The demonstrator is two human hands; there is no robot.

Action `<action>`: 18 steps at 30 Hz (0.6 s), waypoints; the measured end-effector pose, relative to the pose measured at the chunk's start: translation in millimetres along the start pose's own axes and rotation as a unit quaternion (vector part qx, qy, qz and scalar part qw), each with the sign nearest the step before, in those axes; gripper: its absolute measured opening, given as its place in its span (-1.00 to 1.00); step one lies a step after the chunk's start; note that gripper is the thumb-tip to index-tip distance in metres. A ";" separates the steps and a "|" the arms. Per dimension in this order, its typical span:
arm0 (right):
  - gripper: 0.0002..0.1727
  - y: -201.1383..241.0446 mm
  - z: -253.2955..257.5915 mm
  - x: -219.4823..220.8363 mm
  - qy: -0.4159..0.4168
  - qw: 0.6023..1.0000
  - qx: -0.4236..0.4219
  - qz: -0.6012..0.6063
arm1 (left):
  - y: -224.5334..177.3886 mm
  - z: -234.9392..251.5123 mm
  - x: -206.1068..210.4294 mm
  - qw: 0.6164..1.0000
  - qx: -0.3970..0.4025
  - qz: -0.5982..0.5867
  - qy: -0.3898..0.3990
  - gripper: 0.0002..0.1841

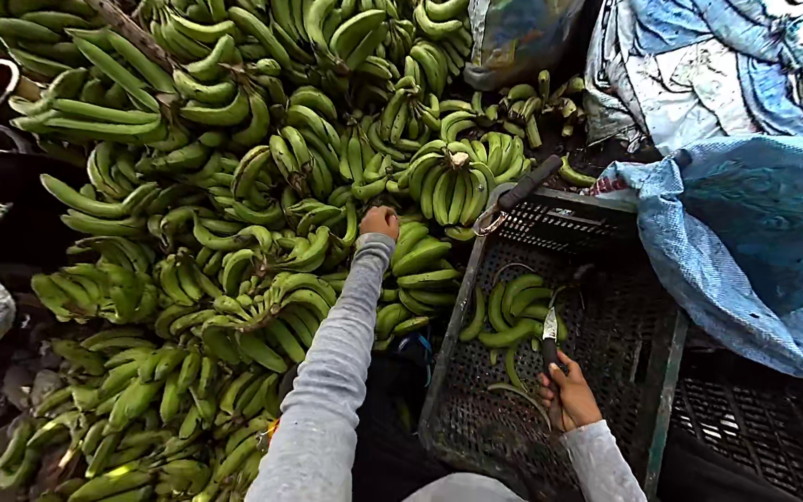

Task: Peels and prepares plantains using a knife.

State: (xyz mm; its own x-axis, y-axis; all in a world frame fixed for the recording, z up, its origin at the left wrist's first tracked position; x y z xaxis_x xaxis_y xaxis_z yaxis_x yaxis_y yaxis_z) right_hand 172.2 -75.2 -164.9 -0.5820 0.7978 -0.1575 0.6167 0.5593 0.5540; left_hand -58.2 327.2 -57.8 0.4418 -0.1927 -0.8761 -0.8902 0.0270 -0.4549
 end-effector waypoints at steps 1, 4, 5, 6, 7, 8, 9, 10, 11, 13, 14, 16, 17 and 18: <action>-0.46 5.2 3.3 -0.6 -0.006 1.000 -0.005 0.004 | 42.5 -4.4 27.9 0.994 -0.047 0.069 0.076 -0.65; -0.45 7.9 5.7 9.2 -0.002 1.000 -0.001 -0.002 | 126.2 -67.8 143.4 0.926 -0.043 0.223 0.301 -0.64; -0.45 5.6 4.8 13.5 0.003 1.000 0.002 -0.009 | 139.4 -92.0 178.4 0.903 -0.015 0.248 0.352 -0.60; -0.44 2.7 3.5 16.9 0.007 1.000 0.007 -0.014 | 145.1 -110.9 206.0 0.889 0.010 0.259 0.378 -0.56; -0.43 -1.3 1.9 19.1 0.010 1.000 0.009 -0.019 | 147.2 -125.3 227.3 0.888 0.021 0.253 0.385 -0.49; -0.43 -6.6 0.9 20.6 0.014 1.000 0.011 -0.025 | 149.6 -135.8 244.0 0.894 0.018 0.241 0.376 -0.38; -0.43 -11.5 0.5 21.9 0.018 0.999 0.012 -0.029 | 150.7 -143.4 254.1 0.905 0.004 0.232 0.357 -0.34; -0.44 -14.9 0.0 22.7 0.019 0.999 0.012 -0.034 | 150.8 -147.8 259.1 0.916 -0.016 0.224 0.332 -0.34; -0.44 -17.3 -0.1 21.8 0.017 0.999 0.013 -0.038 | 150.8 -149.5 261.3 0.927 -0.030 0.216 0.305 -0.38; -0.43 -17.2 -1.1 15.0 0.006 0.999 0.010 -0.051 | 148.7 -151.7 260.1 0.937 -0.038 0.203 0.282 -0.44; -0.42 -15.6 -1.9 9.6 -0.001 0.998 0.004 -0.056 | 148.4 -153.5 256.7 0.936 -0.049 0.192 0.290 -0.45; -0.43 -10.1 -1.2 1.1 -0.015 0.998 -0.011 -0.052 | 141.6 -153.1 237.0 0.926 -0.082 0.176 0.323 -0.42; -0.44 -8.0 1.0 -1.4 -0.020 0.999 -0.014 -0.044 | 130.4 -151.3 218.2 0.915 -0.083 0.193 0.345 -0.44; -0.45 -6.8 3.9 -2.6 -0.024 0.999 -0.014 -0.037 | 114.2 -148.6 191.4 0.901 -0.072 0.227 0.362 -0.49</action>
State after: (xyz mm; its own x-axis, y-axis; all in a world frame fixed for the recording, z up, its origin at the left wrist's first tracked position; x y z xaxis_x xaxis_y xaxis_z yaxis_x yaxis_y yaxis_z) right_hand 171.6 -80.2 -171.5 -0.5985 0.7650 -0.2378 0.5574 0.6108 0.5623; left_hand -91.8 147.6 -253.6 -0.1138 -0.7843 -0.6098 -0.9892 0.1462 -0.0035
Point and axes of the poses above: each hand's wrist, its own z-axis towards the middle knuckle, its own x-axis out of the palm, y = z × x, the point moved 10 cm from there along z, towards the middle knuckle, and after that the axes turned 12 degrees about -y, right-handed, at the moved point
